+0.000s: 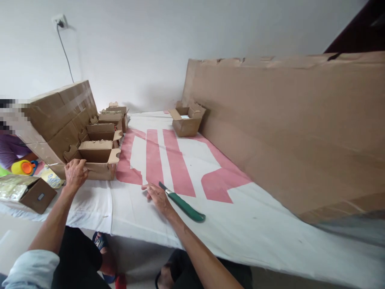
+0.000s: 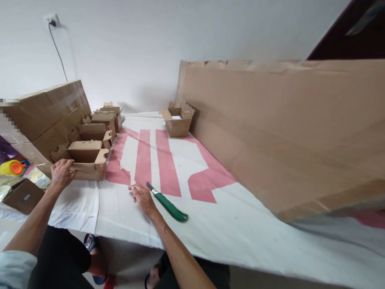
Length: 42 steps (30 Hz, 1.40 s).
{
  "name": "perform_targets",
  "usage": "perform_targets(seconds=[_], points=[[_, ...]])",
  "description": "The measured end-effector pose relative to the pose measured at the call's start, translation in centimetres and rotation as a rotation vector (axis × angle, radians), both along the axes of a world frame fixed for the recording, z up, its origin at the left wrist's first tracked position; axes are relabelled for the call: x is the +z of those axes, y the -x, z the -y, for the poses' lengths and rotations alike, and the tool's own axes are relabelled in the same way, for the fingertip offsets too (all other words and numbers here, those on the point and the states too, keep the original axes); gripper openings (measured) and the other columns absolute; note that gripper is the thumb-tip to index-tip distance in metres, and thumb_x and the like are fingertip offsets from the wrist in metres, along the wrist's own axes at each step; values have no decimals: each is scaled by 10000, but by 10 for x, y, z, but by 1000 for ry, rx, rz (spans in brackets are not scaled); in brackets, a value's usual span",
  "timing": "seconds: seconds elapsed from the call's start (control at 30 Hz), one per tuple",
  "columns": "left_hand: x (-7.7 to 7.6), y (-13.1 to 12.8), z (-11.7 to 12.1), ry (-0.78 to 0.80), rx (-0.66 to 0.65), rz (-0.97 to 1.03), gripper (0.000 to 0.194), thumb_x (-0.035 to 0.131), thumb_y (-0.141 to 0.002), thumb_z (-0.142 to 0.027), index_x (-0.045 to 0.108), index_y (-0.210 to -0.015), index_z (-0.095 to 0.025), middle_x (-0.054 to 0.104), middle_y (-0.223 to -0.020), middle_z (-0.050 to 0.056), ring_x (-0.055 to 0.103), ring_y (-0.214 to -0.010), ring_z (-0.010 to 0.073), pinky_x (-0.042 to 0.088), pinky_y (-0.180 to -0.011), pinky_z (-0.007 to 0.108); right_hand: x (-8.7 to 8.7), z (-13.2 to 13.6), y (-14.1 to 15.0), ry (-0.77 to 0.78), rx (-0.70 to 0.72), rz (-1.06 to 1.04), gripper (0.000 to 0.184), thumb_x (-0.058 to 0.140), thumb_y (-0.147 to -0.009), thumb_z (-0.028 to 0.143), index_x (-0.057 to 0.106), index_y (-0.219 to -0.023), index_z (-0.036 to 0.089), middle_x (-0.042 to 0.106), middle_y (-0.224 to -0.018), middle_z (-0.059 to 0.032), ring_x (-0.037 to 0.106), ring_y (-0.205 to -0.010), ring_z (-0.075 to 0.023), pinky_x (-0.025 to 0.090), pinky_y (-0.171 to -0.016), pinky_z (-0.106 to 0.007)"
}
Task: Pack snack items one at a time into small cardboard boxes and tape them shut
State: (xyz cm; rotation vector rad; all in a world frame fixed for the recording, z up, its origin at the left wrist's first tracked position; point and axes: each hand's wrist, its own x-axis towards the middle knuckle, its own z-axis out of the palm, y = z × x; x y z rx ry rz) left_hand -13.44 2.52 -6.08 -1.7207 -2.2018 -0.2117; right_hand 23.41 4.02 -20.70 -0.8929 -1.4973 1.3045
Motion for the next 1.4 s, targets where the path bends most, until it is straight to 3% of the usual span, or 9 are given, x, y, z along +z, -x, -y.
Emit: perform_targets(seconds=[0.3, 0.47, 0.57, 0.67, 0.9, 1.1, 1.27, 1.33, 1.4], points=[[-12, -17, 29, -53, -6, 95, 813, 608, -863, -143, 514, -1670, -176, 530, -1684, 237, 353, -1658, 451, 453, -1215, 659, -17, 1, 0, -41, -38, 13, 574, 598, -985, 739, 802, -939, 204, 676, -744, -53, 608, -654, -213, 539, -657, -358], [-27, -39, 50, -100, -48, 108, 811, 619, -851, -121, 516, -1655, -142, 431, -1770, 246, 352, -1676, 428, 443, -1248, 597, -23, 4, 7, -241, -53, 127, 379, 606, -1021, 529, 782, -905, 214, 774, -901, -92, 701, -786, -252, 580, -742, -387], [-49, -59, 68, -122, -100, 122, 752, 597, -863, -102, 556, -1614, -123, 425, -1776, 252, 370, -1673, 422, 454, -1241, 580, -22, 9, -1, -485, -86, 269, 281, 589, -1045, 406, 783, -940, 233, 789, -933, -92, 732, -887, -271, 593, -826, -407], [-79, -78, 91, -135, -162, 154, 710, 590, -876, -92, 590, -1584, -145, 430, -1782, 229, 374, -1676, 406, 477, -1227, 555, -21, 14, -32, -685, -283, 476, 242, 577, -1076, 371, 780, -1052, 242, 785, -1043, -110, 710, -1004, -298, 580, -937, -457], [-140, -121, 125, 78, -242, 227, 396, 635, -1018, -255, 732, -1396, -192, 637, -1621, 215, 563, -1542, 414, 526, -1169, 608, -44, 34, -120, -673, -495, 987, 271, 581, -1045, 413, 695, -1200, 221, 736, -1111, -136, 660, -1012, -347, 530, -821, -459], [-127, -106, 140, 183, -189, 234, 401, 656, -1030, -267, 738, -1421, -246, 638, -1642, 151, 572, -1543, 371, 526, -1191, 575, -62, 43, -132, -693, -529, 991, 189, 560, -1039, 377, 680, -1060, 233, 723, -1019, -117, 636, -937, -328, 486, -793, -436], [-102, -69, 158, 205, 108, 164, 425, 553, -1083, -302, 729, -1451, -181, 611, -1651, 211, 561, -1544, 408, 540, -1164, 602, -60, 43, -130, -654, -563, 927, 179, 562, -1034, 391, 648, -1021, 235, 717, -1024, -122, 621, -945, -322, 482, -823, -432], [-103, -79, 160, 178, 175, 141, 452, 517, -1090, -299, 721, -1457, -132, 581, -1664, 254, 556, -1542, 430, 556, -1137, 599, -60, 42, -131, -633, -569, 916, 180, 558, -1033, 393, 645, -1026, 235, 715, -1016, -119, 613, -940, -319, 481, -832, -432], [-110, -101, 163, 176, 88, 149, 480, 518, -1086, -300, 703, -1491, -122, 544, -1698, 249, 523, -1574, 426, 542, -1163, 579, -60, 41, -133, -613, -570, 925, 180, 557, -1032, 394, 643, -1020, 236, 709, -1004, -115, 603, -934, -316, 475, -831, -428]])
